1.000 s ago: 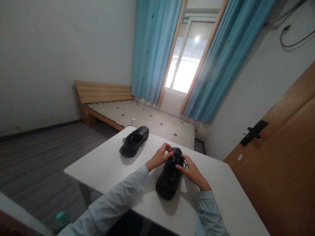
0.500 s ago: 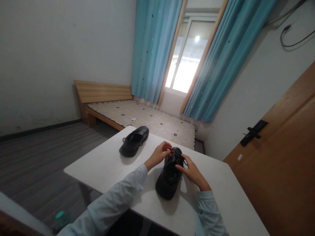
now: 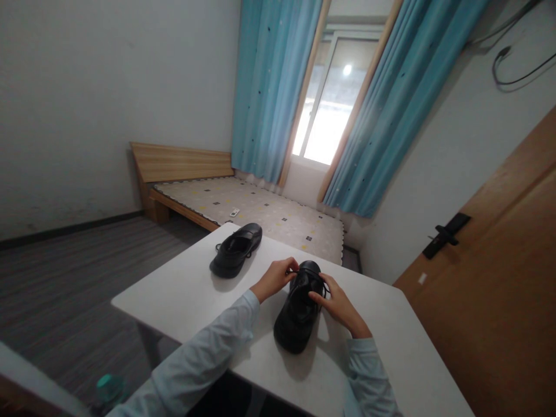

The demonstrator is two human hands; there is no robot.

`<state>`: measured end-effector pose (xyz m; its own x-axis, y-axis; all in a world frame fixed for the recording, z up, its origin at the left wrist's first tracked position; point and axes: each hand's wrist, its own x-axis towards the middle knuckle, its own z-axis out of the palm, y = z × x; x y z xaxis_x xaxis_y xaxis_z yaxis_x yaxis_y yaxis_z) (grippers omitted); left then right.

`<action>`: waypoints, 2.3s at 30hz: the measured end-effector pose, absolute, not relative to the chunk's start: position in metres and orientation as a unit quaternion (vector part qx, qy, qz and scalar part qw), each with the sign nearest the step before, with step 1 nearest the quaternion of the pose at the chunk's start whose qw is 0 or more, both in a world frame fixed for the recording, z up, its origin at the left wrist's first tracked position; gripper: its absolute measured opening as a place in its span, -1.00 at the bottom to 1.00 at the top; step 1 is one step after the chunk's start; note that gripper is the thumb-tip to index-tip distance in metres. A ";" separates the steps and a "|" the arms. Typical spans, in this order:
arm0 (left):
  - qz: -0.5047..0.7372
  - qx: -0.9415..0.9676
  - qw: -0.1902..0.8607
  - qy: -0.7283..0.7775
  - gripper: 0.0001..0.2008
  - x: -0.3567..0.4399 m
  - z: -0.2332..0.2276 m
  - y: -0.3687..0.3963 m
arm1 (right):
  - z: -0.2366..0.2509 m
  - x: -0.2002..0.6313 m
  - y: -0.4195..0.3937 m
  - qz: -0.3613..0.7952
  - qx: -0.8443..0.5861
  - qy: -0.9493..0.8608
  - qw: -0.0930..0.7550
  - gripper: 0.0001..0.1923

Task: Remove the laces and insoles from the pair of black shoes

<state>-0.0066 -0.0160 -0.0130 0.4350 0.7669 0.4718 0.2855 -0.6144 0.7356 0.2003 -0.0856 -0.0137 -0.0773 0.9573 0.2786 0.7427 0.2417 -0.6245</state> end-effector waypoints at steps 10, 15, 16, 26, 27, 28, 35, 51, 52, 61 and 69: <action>0.416 0.813 0.249 0.323 -0.92 -0.015 -0.009 -0.019 | -0.017 0.202 -0.085 0.164 -0.591 -0.715 0.337 -0.32; 0.404 0.801 0.286 0.336 -0.93 -0.016 -0.007 -0.019 | -0.021 0.206 -0.085 0.175 -0.587 -0.713 0.341 -0.31; 0.404 0.800 0.287 0.339 -0.93 -0.016 -0.007 -0.019 | -0.022 0.206 -0.084 0.176 -0.586 -0.713 0.343 -0.32; 0.453 0.694 0.459 0.320 -0.86 -0.022 -0.004 -0.009 | -0.021 0.207 -0.086 0.171 -0.587 -0.715 0.339 -0.33; 0.461 0.670 0.490 0.313 -0.84 -0.022 -0.003 -0.008 | -0.021 0.207 -0.086 0.171 -0.587 -0.716 0.337 -0.33; 0.469 0.645 0.521 0.304 -0.81 -0.022 -0.002 -0.009 | -0.021 0.208 -0.086 0.171 -0.587 -0.716 0.337 -0.33; 0.488 0.539 0.647 0.230 -0.69 -0.022 0.002 -0.016 | -0.022 0.208 -0.086 0.163 -0.585 -0.716 0.344 -0.33; 0.567 0.567 0.527 0.281 -0.69 -0.023 0.011 -0.015 | -0.023 0.207 -0.086 0.162 -0.586 -0.715 0.345 -0.33; 0.569 0.572 0.517 0.286 -0.69 -0.023 0.011 -0.016 | -0.022 0.207 -0.086 0.164 -0.587 -0.714 0.345 -0.33; 0.561 0.602 0.442 0.356 -0.74 -0.027 0.017 -0.021 | -0.018 0.205 -0.088 0.165 -0.591 -0.715 0.333 -0.31; 0.599 0.640 0.320 0.359 -0.78 -0.029 0.014 -0.018 | -0.017 0.204 -0.088 0.159 -0.590 -0.720 0.328 -0.32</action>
